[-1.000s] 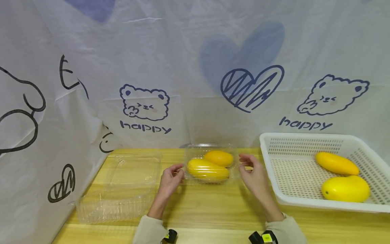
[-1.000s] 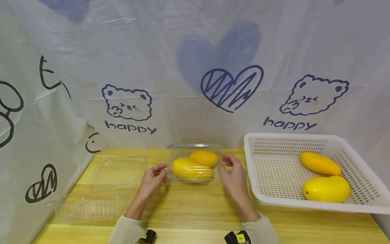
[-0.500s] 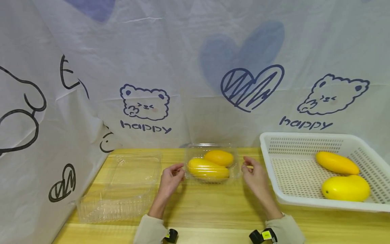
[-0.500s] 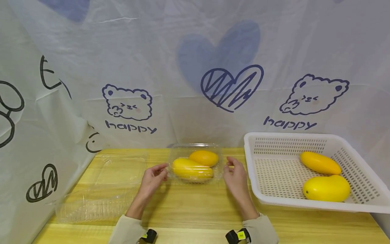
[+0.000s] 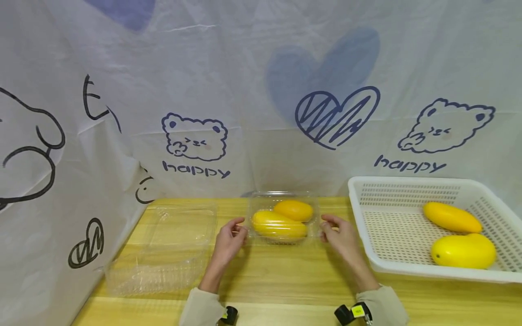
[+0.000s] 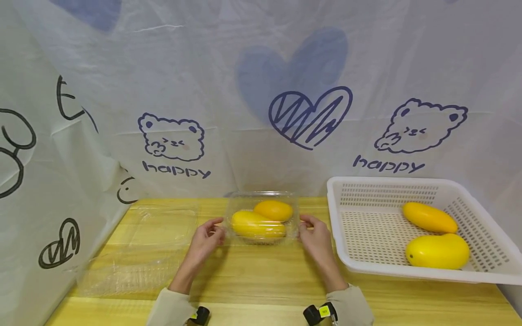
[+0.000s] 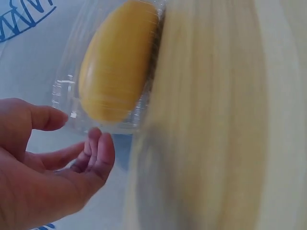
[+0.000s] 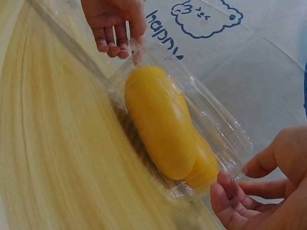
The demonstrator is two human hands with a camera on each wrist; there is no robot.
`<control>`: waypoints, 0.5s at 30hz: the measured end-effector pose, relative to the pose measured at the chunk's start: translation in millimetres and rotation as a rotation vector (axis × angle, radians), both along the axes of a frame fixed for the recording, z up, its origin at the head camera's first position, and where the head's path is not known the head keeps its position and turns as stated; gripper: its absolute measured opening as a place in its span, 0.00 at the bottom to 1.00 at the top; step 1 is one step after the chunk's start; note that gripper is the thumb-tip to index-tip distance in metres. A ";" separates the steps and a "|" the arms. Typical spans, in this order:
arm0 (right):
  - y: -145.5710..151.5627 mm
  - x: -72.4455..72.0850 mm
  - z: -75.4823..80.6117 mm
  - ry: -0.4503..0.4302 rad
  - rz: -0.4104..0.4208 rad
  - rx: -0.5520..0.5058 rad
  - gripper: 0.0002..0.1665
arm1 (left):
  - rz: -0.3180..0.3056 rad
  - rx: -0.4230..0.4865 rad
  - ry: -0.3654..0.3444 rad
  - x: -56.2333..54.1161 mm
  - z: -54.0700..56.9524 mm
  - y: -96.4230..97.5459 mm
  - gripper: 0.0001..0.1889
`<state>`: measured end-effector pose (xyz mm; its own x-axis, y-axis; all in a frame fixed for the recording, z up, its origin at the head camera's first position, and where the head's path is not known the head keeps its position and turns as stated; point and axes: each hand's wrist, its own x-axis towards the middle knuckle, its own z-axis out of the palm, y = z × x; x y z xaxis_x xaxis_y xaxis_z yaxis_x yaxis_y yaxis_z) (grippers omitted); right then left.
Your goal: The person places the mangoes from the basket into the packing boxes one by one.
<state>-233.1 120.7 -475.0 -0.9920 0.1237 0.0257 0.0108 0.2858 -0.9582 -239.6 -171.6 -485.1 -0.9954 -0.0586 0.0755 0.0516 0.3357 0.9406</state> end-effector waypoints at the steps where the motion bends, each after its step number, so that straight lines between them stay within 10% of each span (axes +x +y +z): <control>1: -0.1 -0.2 -0.3 -0.007 0.002 -0.014 0.20 | 0.012 -0.046 0.025 1.2 1.7 0.3 0.21; 8: 0.0 -1.2 -2.0 -0.034 0.019 -0.081 0.21 | 0.116 -0.230 0.292 13.6 26.8 13.0 0.14; 15: 1.6 -1.8 -4.2 -0.045 0.037 -0.135 0.21 | -0.018 -0.209 0.297 28.4 41.6 35.3 0.07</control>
<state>-235.0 122.4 -479.2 -0.9957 0.0859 -0.0337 0.0468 0.1558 -0.9867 -211.2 -136.3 -443.5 -0.9288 0.0061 0.3704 0.3202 0.5160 0.7945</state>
